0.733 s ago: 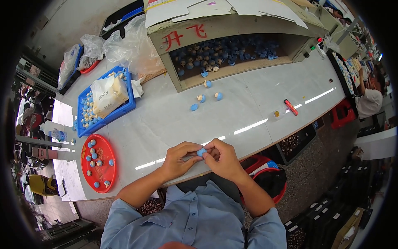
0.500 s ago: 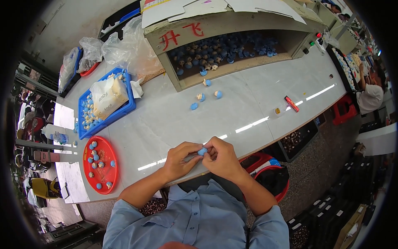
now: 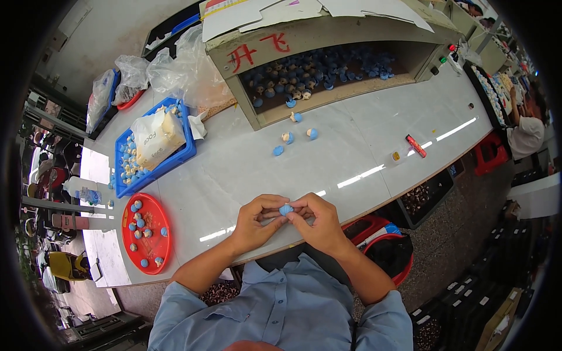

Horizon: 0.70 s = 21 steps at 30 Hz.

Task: The person assembles small blue toy parts by fitting blue toy spheres and white face inserts together, applying glue from a bottle to secure the components.

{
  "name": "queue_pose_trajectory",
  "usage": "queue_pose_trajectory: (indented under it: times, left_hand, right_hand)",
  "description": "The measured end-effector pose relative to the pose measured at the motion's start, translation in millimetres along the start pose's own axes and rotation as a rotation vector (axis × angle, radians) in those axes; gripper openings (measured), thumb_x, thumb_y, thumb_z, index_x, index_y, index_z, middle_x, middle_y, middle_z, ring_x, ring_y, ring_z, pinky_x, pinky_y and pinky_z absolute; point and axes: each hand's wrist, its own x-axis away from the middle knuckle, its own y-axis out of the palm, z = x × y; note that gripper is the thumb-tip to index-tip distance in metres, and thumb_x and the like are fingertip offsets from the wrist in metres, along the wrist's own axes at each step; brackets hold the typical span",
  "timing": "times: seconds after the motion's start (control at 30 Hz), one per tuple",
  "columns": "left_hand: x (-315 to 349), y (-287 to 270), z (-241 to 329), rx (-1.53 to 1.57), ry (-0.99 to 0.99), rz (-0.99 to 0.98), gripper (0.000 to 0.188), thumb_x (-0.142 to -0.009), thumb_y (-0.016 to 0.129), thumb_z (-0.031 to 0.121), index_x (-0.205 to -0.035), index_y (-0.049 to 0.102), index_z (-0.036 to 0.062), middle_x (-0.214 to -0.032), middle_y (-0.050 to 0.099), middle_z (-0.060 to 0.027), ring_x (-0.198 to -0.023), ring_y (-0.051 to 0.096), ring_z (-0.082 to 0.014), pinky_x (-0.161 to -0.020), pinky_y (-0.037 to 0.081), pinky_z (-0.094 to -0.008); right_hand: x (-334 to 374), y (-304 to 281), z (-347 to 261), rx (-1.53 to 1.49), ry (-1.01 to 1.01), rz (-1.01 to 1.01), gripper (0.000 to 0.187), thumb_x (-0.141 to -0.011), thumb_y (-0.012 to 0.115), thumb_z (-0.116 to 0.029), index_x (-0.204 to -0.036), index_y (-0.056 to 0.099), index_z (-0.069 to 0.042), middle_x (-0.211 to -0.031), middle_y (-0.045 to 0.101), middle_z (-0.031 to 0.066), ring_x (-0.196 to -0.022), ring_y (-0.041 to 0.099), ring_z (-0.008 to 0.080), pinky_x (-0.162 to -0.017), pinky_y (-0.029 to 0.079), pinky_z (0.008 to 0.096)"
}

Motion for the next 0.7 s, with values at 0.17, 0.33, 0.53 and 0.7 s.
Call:
queue_pose_trajectory:
  times: [0.17, 0.33, 0.53, 0.7]
  left_hand:
    - [-2.4, -1.6, -4.0, 0.302, -0.016, -0.035, 0.026, -0.087, 0.061, -0.009, -0.111, 0.055, -0.0022, -0.124, 0.053, -0.0155, -0.114, 0.058, -0.0254, -0.101, 0.048, -0.0372]
    - [-4.7, -10.2, -0.8, 0.446, -0.124, -0.083, 0.034, -0.089, 0.062, -0.004, -0.120, 0.049, -0.0025, -0.124, 0.057, -0.0169, -0.116, 0.057, -0.0239, -0.103, 0.046, -0.0368]
    - [-9.1, -13.3, 3.9, 0.707, -0.421, -0.172, 0.054, -0.094, 0.060, 0.011, -0.139, 0.033, -0.0019, -0.124, 0.059, -0.0189, -0.117, 0.057, -0.0236, -0.098, 0.049, -0.0362]
    - [-9.9, -13.1, 9.5, 0.756, -0.447, -0.209, 0.051, -0.096, 0.058, 0.012, -0.139, 0.035, -0.0030, -0.124, 0.059, -0.0186, -0.115, 0.059, -0.0261, -0.098, 0.049, -0.0374]
  right_hand:
    - [1.9, -1.1, 4.5, -0.131, -0.016, 0.010, 0.017, -0.085, 0.068, 0.001, -0.099, 0.058, 0.002, -0.092, 0.065, 0.0089, -0.078, 0.064, 0.0106, -0.070, 0.051, 0.0230]
    - [1.3, 0.0, -0.8, 0.049, -0.101, 0.057, 0.026, -0.080, 0.074, -0.002, -0.102, 0.061, -0.003, -0.085, 0.060, 0.0045, -0.067, 0.058, 0.0103, -0.060, 0.048, 0.0238]
    - [-0.5, 4.8, 1.7, 0.575, -0.593, 0.167, 0.037, -0.068, 0.084, -0.016, -0.101, 0.067, -0.008, -0.079, 0.054, 0.0039, -0.059, 0.055, 0.0161, -0.051, 0.044, 0.0285]
    - [2.0, 6.4, 8.0, 0.506, -0.520, 0.164, 0.040, -0.066, 0.084, -0.019, -0.101, 0.068, -0.008, -0.078, 0.055, 0.0031, -0.060, 0.057, 0.0161, -0.051, 0.044, 0.0285]
